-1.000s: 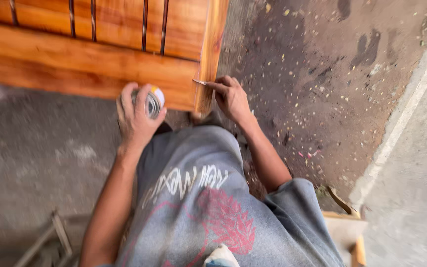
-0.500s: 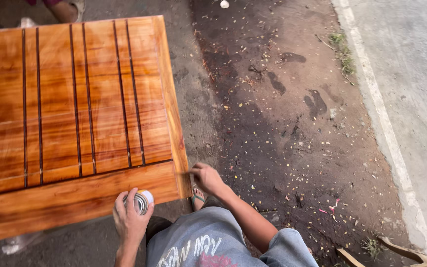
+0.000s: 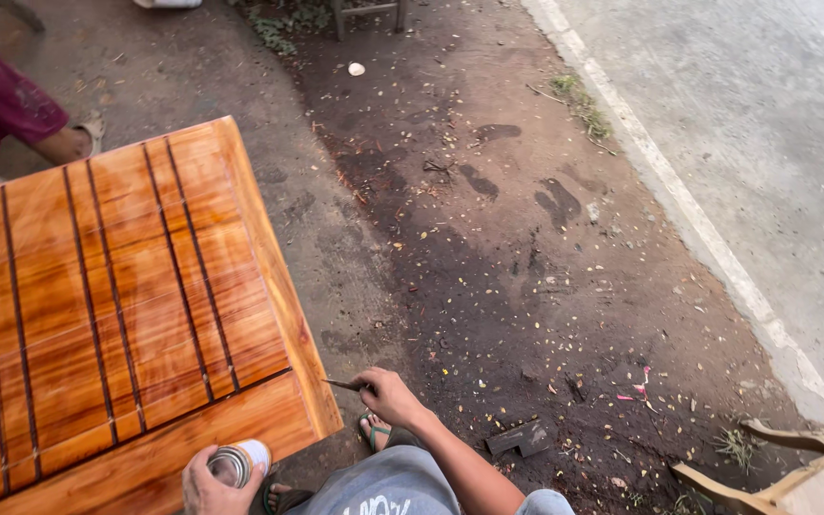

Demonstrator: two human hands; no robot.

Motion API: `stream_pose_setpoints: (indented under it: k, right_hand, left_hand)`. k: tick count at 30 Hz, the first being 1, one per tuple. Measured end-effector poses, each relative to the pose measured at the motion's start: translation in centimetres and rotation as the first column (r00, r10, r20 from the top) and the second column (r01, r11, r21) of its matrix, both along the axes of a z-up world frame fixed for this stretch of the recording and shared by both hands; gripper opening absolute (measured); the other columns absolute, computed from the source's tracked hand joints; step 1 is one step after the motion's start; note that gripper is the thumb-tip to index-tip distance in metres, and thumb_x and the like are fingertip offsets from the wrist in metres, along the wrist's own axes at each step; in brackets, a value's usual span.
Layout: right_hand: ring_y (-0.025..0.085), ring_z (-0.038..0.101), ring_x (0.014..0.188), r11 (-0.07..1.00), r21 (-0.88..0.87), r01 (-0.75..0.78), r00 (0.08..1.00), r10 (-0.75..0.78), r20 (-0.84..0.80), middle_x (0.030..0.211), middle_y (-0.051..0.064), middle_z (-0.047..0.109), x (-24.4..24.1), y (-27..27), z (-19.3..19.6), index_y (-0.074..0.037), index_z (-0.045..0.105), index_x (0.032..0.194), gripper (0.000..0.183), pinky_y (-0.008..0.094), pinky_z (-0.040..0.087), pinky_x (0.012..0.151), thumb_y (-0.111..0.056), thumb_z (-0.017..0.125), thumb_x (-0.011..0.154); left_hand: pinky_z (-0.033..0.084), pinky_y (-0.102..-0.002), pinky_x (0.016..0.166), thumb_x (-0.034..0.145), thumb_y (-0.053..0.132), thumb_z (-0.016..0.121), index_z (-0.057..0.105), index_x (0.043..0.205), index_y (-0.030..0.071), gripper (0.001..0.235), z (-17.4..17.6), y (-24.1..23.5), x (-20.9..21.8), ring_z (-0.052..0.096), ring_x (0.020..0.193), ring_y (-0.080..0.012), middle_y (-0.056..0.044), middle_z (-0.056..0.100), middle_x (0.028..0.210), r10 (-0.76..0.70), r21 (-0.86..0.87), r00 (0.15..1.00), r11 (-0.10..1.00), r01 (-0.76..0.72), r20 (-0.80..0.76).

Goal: The person applies wood stain to a large wooden panel using a small brush, repeatedly dipping the brush into a can of stain and brushing along the grooves and edges. The work is performed outdoors on a concrete surface with other wooden items nearby.

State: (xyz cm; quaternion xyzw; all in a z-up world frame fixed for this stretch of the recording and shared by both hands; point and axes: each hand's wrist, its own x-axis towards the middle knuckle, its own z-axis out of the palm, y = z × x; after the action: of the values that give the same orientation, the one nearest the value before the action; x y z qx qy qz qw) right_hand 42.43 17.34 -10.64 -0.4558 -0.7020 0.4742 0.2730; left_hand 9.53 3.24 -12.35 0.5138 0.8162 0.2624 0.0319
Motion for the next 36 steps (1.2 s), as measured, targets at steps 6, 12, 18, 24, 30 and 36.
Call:
stream_pose_setpoints:
  k: [6, 12, 18, 24, 30, 36]
  right_hand:
    - [0.031, 0.070, 0.091, 0.981, -0.116, 0.157, 0.987, -0.158, -0.001, 0.101, 0.018, 0.070, 2.3, -0.8, 0.7, -0.004, 0.072, 0.113, 0.030, 0.040, 0.056, 0.081, -0.004, 0.062, 0.085]
    - [0.017, 0.074, 0.078, 0.833, -0.449, 0.324, 0.906, -0.409, -0.106, 0.089, 0.010, 0.071, 4.3, -2.3, 1.6, -0.005, 0.065, 0.120, 0.029, 0.034, 0.058, 0.072, -0.010, 0.057, 0.093]
    - [0.011, 0.065, 0.071, 0.798, -0.395, 0.456, 0.853, -0.518, -0.063, 0.083, 0.006, 0.070, 5.9, -3.0, 0.7, -0.004, 0.063, 0.118, 0.027, 0.031, 0.053, 0.065, -0.014, 0.065, 0.093]
    - [0.011, 0.061, 0.072, 0.736, -0.450, 0.506, 0.800, -0.596, -0.074, 0.081, 0.008, 0.068, 7.4, -3.7, -1.1, -0.003, 0.064, 0.116, 0.027, 0.031, 0.051, 0.066, -0.017, 0.066, 0.093]
    - [0.013, 0.063, 0.075, 0.715, -0.455, 0.530, 0.815, -0.579, 0.040, 0.084, 0.009, 0.071, 7.7, -4.5, -2.5, -0.005, 0.067, 0.116, 0.030, 0.033, 0.051, 0.070, -0.021, 0.069, 0.090]
    - [0.013, 0.065, 0.075, 0.713, -0.469, 0.521, 0.814, -0.580, 0.022, 0.087, 0.009, 0.072, 7.2, -4.8, -3.0, -0.004, 0.067, 0.115, 0.030, 0.033, 0.052, 0.070, -0.020, 0.068, 0.090]
  left_hand:
    - [0.054, -0.048, 0.097, 0.045, 0.036, 0.091, 0.059, 0.120, 0.007, 0.087, -0.8, 2.1, 0.7, 0.063, 0.109, -0.0359, -0.017, 0.062, 0.115, -0.152, 0.015, 0.987, 0.988, 0.151, 0.052]
    - [0.053, -0.047, 0.095, 0.046, 0.036, 0.093, 0.051, 0.126, 0.006, 0.095, 0.7, 4.9, 4.4, 0.063, 0.108, -0.0350, -0.017, 0.060, 0.116, -0.299, -0.045, 0.948, 0.951, 0.305, 0.105]
    - [0.053, -0.045, 0.097, 0.053, 0.040, 0.096, 0.042, 0.130, 0.007, 0.099, 3.9, 6.7, 8.6, 0.063, 0.115, -0.0341, -0.018, 0.057, 0.125, -0.340, -0.167, 0.923, 0.914, 0.369, 0.178]
    - [0.054, -0.043, 0.095, 0.054, 0.040, 0.096, 0.041, 0.132, 0.007, 0.101, 4.6, 7.2, 9.5, 0.064, 0.113, -0.0326, -0.018, 0.056, 0.125, -0.388, -0.227, 0.902, 0.876, 0.425, 0.191]
    - [0.053, -0.044, 0.095, 0.048, 0.036, 0.095, 0.040, 0.129, 0.002, 0.104, 3.0, 7.4, 7.8, 0.063, 0.109, -0.0348, -0.021, 0.054, 0.118, -0.486, -0.161, 0.853, 0.842, 0.515, 0.189]
    - [0.054, -0.044, 0.091, 0.047, 0.038, 0.097, 0.042, 0.126, -0.002, 0.104, 0.4, 7.0, 5.4, 0.065, 0.102, -0.0342, -0.021, 0.056, 0.114, -0.514, -0.077, 0.843, 0.845, 0.530, 0.159]
